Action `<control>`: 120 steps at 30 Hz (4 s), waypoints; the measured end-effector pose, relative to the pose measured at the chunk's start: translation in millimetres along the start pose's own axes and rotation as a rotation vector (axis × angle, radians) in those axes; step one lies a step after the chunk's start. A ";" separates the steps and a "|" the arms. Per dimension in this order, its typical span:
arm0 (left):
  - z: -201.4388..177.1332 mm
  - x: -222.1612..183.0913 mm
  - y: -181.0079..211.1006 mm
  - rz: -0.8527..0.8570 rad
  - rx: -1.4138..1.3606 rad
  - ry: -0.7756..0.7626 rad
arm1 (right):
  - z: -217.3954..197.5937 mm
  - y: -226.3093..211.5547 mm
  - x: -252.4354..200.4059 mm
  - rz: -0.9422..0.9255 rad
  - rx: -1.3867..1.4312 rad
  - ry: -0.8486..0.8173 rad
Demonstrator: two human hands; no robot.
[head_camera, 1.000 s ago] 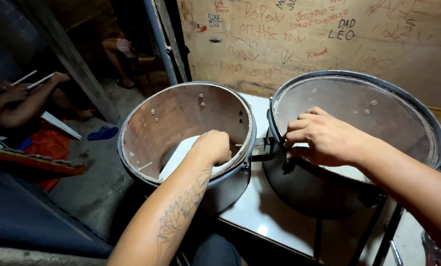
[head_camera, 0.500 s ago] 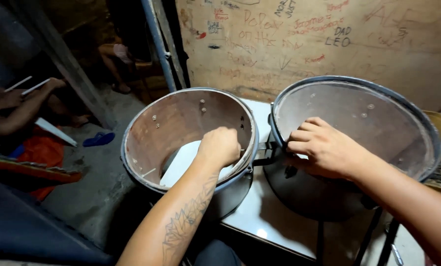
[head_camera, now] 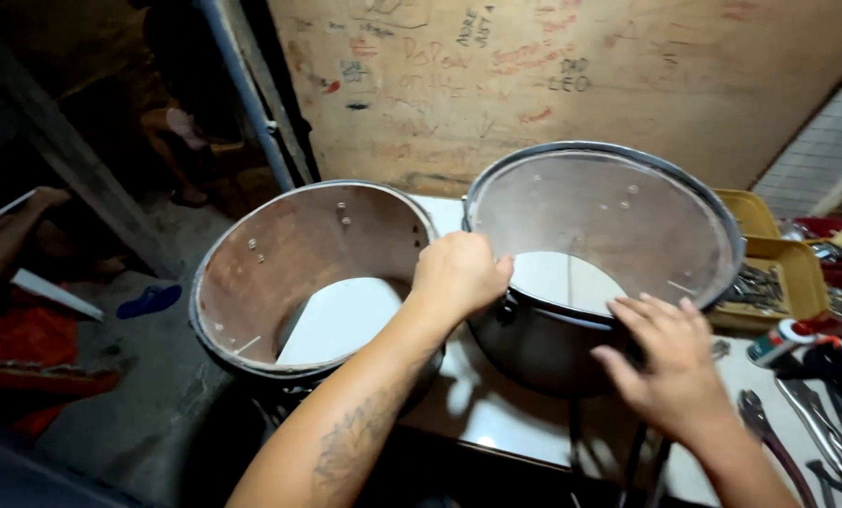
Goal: Assembling drum components by placing heads and rims onto shells on a workbench
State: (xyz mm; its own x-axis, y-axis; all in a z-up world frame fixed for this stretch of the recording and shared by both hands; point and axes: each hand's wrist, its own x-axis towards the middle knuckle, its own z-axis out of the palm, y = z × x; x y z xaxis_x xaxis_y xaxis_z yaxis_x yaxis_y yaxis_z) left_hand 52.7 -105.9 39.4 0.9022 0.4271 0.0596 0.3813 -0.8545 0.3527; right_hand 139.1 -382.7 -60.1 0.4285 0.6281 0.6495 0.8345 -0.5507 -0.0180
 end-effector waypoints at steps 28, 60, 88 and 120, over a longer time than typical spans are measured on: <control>12.1 16.9 40.8 0.085 0.278 -0.017 | -0.7 -23.5 -3.5 0.127 0.051 0.021; 90.5 -26.2 -10.6 0.524 -0.420 0.279 | -6.3 -26.7 2.4 0.165 -0.024 -0.185; 95.8 -6.1 -32.0 0.431 -0.738 0.134 | 3.2 -21.4 4.6 0.187 -0.041 -0.337; 11.4 62.2 -12.1 0.559 0.474 -0.063 | 1.6 -13.6 -0.5 0.161 0.058 -0.159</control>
State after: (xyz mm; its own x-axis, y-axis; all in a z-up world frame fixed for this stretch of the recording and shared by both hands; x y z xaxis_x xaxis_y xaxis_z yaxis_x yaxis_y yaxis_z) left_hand 106.5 -72.3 28.2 0.9919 -0.1150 0.0532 -0.1054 -0.9820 -0.1568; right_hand 128.1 -374.6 -61.3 0.6035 0.6158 0.5066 0.7673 -0.6212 -0.1589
